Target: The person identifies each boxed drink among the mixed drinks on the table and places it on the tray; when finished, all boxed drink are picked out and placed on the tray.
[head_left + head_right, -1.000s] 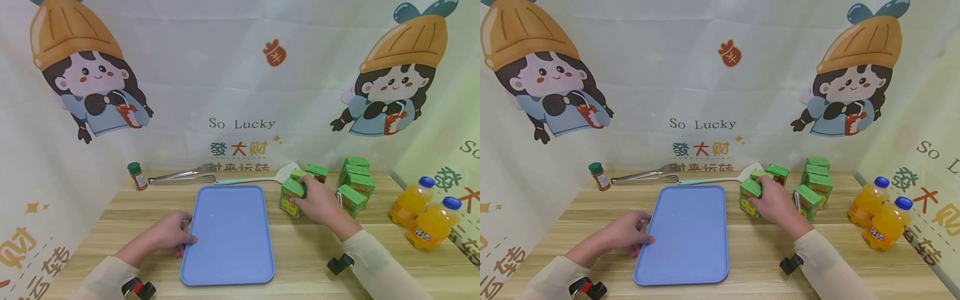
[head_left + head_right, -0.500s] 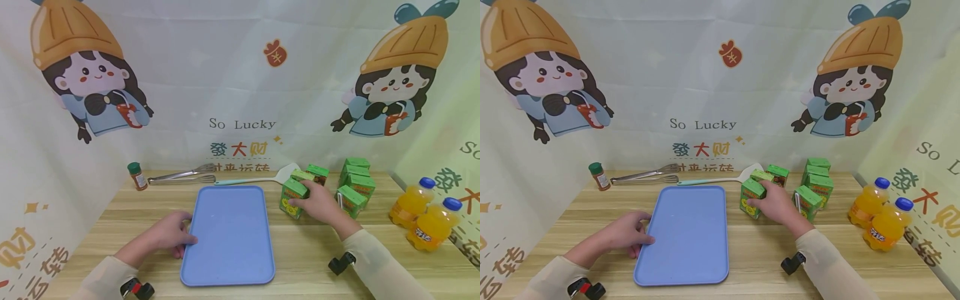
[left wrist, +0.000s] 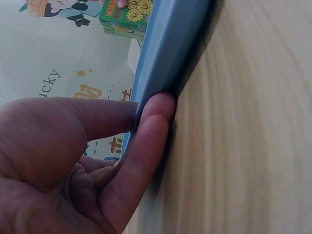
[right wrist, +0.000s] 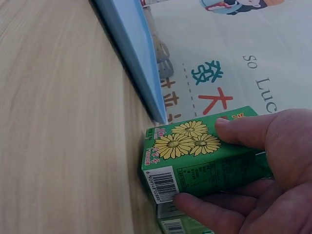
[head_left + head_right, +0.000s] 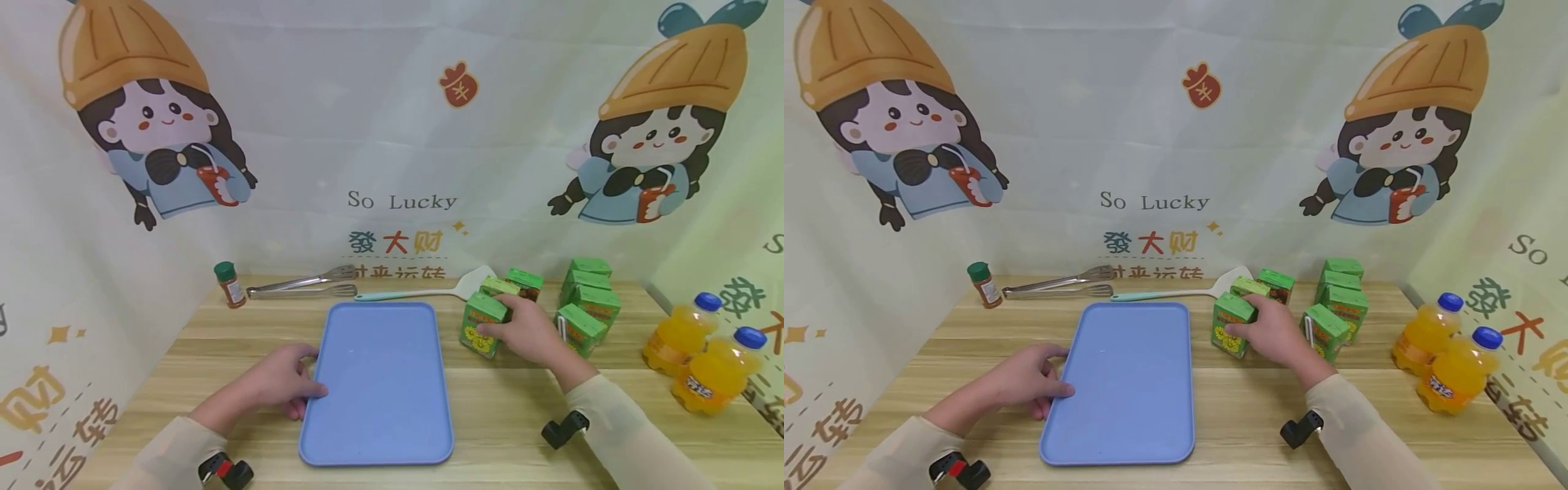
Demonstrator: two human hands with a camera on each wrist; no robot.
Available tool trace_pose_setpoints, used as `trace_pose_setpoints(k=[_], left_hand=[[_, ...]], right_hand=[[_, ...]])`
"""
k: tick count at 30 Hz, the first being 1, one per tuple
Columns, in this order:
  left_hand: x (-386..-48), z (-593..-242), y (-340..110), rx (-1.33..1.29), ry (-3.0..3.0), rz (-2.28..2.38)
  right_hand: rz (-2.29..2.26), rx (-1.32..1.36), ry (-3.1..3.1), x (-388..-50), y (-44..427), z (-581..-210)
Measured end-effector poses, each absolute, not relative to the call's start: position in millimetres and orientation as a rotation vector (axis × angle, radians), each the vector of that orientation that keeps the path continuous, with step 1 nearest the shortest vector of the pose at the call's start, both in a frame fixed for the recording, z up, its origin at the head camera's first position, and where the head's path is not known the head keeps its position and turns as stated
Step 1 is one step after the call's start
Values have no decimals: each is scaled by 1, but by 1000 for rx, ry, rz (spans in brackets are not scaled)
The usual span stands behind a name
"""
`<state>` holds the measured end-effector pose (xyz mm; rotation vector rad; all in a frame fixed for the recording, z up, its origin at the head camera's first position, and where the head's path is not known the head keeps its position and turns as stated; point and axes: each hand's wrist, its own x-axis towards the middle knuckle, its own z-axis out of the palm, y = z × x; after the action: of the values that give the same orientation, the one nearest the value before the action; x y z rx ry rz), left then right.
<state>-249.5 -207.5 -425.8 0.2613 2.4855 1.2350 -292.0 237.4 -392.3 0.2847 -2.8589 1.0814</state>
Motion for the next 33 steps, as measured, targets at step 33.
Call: trace_pose_setpoints(k=[33], left_hand=[[-247,-423,-210,319,2491,1234]], right_hand=[[1372,744,-2837,-341,125,-360]])
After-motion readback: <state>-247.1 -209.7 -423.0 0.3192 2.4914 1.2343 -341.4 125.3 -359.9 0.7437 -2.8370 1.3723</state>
